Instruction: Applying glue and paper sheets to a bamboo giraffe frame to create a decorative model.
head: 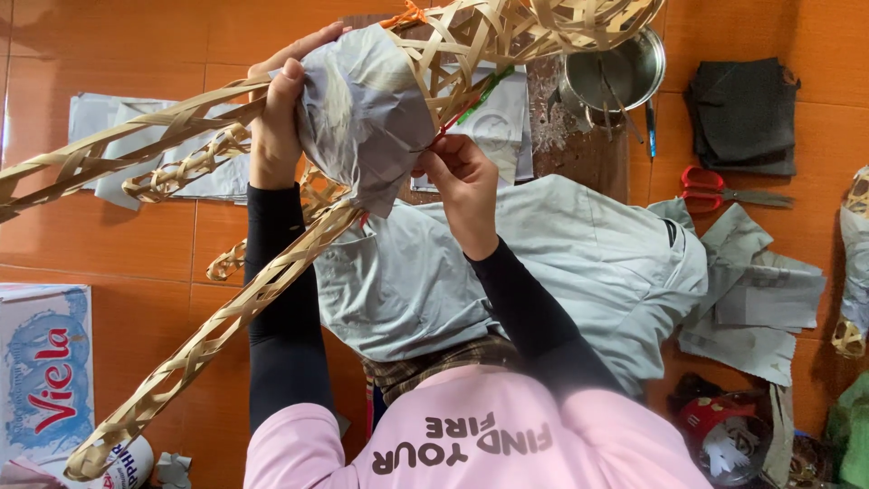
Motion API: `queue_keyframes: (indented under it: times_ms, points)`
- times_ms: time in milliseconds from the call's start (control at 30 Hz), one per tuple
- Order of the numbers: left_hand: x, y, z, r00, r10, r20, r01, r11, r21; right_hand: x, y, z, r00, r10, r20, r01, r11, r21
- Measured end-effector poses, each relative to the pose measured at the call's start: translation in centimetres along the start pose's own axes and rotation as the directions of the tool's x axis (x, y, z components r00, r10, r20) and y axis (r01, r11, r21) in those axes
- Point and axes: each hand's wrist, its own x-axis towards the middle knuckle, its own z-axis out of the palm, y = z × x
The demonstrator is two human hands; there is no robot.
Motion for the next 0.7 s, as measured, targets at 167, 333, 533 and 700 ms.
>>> queue_keyframes:
  times_ms: [167,333,533,700]
  points:
    - [0.1,-0.1,0.1,1.0,-0.012,0.002,0.012,1.0,0.01,0.4,0.6,-0.3,1.0,0.004,-0.002,-0.004,1.0,0.007]
    - [0.1,0.1,0.2,0.999,-0.031,0.018,0.031,0.999,0.014,0.9,0.1,-0.2,0.999,0.031,0.015,-0.031,0.999,-0.02]
    - [0.0,0.3,1.3,1.0,-0.022,0.018,0.022,0.999,0.033,0.1,1.1,0.6,0.99,-0.022,-0.14,0.016,0.999,-0.047]
    - [0.0,-0.2,1.0,0.996,-0.069,-0.06,0.073,0.995,0.074,-1.7,-0.6,1.8,0.967,-0.105,-0.232,0.087,0.992,-0.086]
